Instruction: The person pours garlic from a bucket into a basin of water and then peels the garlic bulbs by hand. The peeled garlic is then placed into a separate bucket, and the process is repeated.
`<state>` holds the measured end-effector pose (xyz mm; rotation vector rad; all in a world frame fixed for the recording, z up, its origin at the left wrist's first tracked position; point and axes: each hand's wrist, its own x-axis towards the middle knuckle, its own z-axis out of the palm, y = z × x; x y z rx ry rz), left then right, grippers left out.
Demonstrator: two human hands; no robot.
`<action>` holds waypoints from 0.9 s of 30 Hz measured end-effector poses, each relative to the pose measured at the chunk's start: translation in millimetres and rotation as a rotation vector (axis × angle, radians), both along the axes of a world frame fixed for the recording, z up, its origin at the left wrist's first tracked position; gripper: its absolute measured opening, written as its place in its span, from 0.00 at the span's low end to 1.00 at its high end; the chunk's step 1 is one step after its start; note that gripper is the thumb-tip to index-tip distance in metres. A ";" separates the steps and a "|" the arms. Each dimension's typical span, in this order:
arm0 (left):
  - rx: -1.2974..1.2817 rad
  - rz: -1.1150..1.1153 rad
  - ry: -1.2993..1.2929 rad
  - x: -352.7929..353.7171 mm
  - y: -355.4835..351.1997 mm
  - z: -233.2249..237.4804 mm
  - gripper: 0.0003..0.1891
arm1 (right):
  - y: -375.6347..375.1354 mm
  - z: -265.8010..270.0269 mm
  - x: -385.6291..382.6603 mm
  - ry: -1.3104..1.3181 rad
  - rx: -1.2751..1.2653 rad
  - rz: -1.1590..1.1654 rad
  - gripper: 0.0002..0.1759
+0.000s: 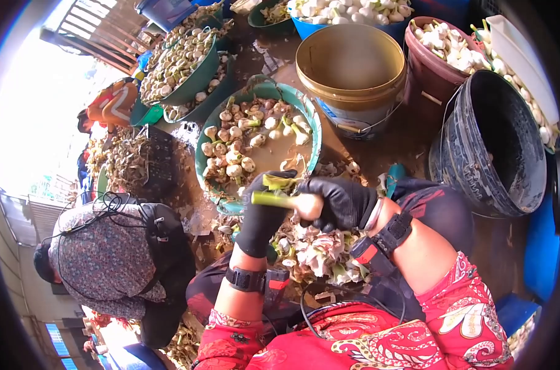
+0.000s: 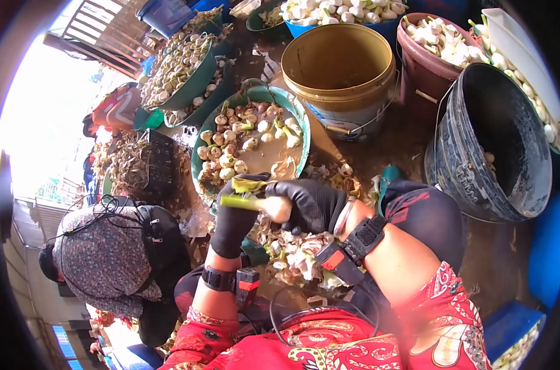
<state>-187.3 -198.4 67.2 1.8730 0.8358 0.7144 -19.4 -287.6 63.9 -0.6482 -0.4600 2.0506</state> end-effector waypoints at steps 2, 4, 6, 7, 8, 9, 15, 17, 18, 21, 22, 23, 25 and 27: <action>0.266 -0.147 0.041 5.2 -2.1 2.9 0.09 | 2.3 -8.3 -5.6 -0.060 0.085 -0.020 0.20; -0.048 -0.062 -0.057 -1.3 -2.4 1.7 0.10 | 4.3 -3.2 -1.6 0.051 -0.027 -0.025 0.21; -0.358 -0.075 -0.020 -19.1 -0.1 0.1 0.12 | 9.6 -7.2 1.9 0.208 -0.032 -0.063 0.18; -0.355 -0.077 -0.020 -24.4 1.1 -3.2 0.12 | 10.1 -10.3 2.2 0.208 -0.029 -0.065 0.18; -0.021 -0.193 0.065 -28.9 2.7 -6.2 0.13 | 10.0 -12.4 1.8 0.148 -0.039 -0.128 0.17; 0.308 -0.301 0.153 -32.5 0.9 -5.4 0.13 | 8.2 -8.6 -1.0 0.092 -0.054 -0.186 0.17; -0.333 -0.005 -0.260 -3.5 -25.2 16.5 0.16 | 7.9 -25.1 1.5 -0.217 0.315 -0.211 0.21; -0.656 0.094 -0.428 1.5 -23.2 17.1 0.15 | 9.2 -12.7 0.0 -0.039 0.039 -0.223 0.15; -0.629 0.114 -0.430 3.5 -22.1 17.6 0.14 | 11.1 -14.7 -3.6 -0.038 0.039 -0.223 0.15; -0.600 0.099 -0.387 1.3 -12.8 12.9 0.12 | 12.1 -18.3 -12.5 -0.554 0.409 -0.547 0.07; -0.569 0.097 -0.449 -1.2 -6.7 2.7 0.12 | 11.9 -11.8 -13.4 -0.808 0.441 -0.632 0.07; -0.531 0.089 -0.513 -4.3 3.6 -12.2 0.12 | 14.4 -7.6 -13.4 -1.065 0.479 -0.719 0.09; 0.575 0.121 0.208 -23.2 22.6 -30.5 0.06 | 7.4 -9.8 -11.7 -0.859 0.487 -0.523 0.10; -0.424 0.212 -0.370 -29.2 30.4 -40.9 0.06 | 7.8 -11.3 4.5 -0.646 0.537 -0.712 0.09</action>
